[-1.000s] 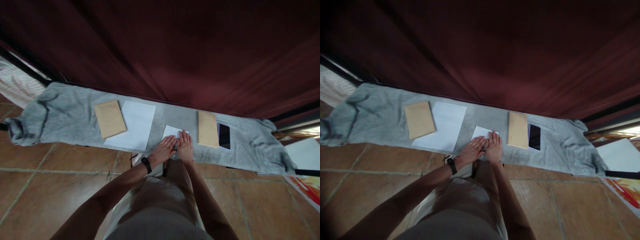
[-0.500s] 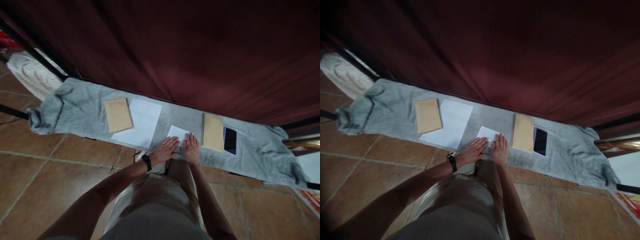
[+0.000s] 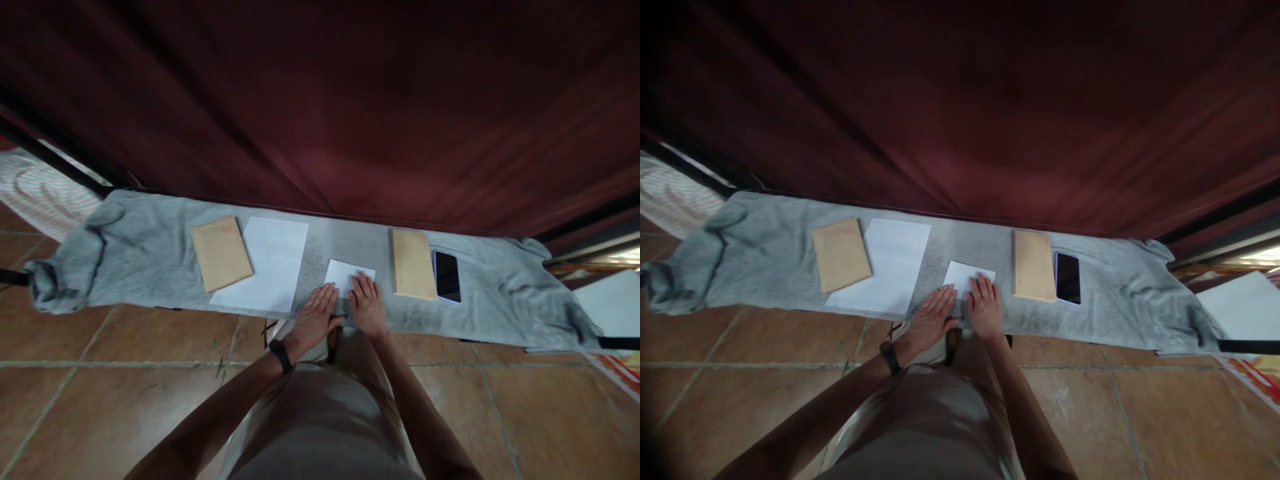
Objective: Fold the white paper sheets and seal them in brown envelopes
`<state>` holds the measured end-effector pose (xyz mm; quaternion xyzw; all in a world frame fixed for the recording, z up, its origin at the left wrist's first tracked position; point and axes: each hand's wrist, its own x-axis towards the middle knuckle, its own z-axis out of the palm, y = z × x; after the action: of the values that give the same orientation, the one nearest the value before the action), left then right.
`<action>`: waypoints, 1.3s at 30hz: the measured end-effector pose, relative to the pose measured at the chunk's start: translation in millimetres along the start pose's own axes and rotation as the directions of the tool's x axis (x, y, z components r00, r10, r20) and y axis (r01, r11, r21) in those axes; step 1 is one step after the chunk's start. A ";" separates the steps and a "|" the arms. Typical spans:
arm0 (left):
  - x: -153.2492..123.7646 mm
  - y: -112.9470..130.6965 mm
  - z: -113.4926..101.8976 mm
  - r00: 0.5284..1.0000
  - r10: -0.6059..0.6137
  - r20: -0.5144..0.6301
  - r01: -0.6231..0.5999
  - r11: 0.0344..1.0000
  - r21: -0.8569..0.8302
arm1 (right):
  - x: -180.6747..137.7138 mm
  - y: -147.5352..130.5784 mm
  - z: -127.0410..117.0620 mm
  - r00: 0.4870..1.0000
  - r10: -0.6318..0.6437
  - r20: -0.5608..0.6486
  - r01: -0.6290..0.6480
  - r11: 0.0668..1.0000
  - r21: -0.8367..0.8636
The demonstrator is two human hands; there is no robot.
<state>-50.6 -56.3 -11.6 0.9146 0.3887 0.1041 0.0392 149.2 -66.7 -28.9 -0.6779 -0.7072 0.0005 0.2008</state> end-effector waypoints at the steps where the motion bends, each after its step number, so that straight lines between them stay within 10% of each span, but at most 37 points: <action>1: -0.6 0.6 -0.6 1.000 -0.015 -0.005 0.015 1.000 0.002 | -1.4 -0.4 -0.4 1.000 -0.001 0.006 0.001 1.000 -0.010; 24: 7.0 -9.0 -10.4 0.992 -0.116 -0.052 0.110 0.988 -0.106 | 1.2 -8.2 -5.2 0.999 -0.041 -0.004 0.041 0.999 0.006; 29: 3.7 -50.5 -25.2 0.954 -0.246 -0.173 0.228 0.967 -0.115 | -2.4 -12.2 0.7 0.998 -0.059 0.028 0.060 0.998 -0.019; 33: -14.7 -123.9 -52.6 0.798 -0.540 -0.267 0.520 0.842 -0.148 | -4.4 -10.6 4.0 0.998 -0.068 -0.002 0.068 0.997 -0.021; 39: -56.8 -212.3 -87.2 0.320 -0.906 -0.279 0.931 0.355 -0.085 | -5.2 -11.9 7.0 0.996 -0.078 -0.041 0.077 0.997 -0.030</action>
<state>-257.5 49.6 31.9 0.5090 0.8432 0.1727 -0.0053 135.8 -70.7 -33.5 -0.6525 -0.7286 -0.0317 0.2059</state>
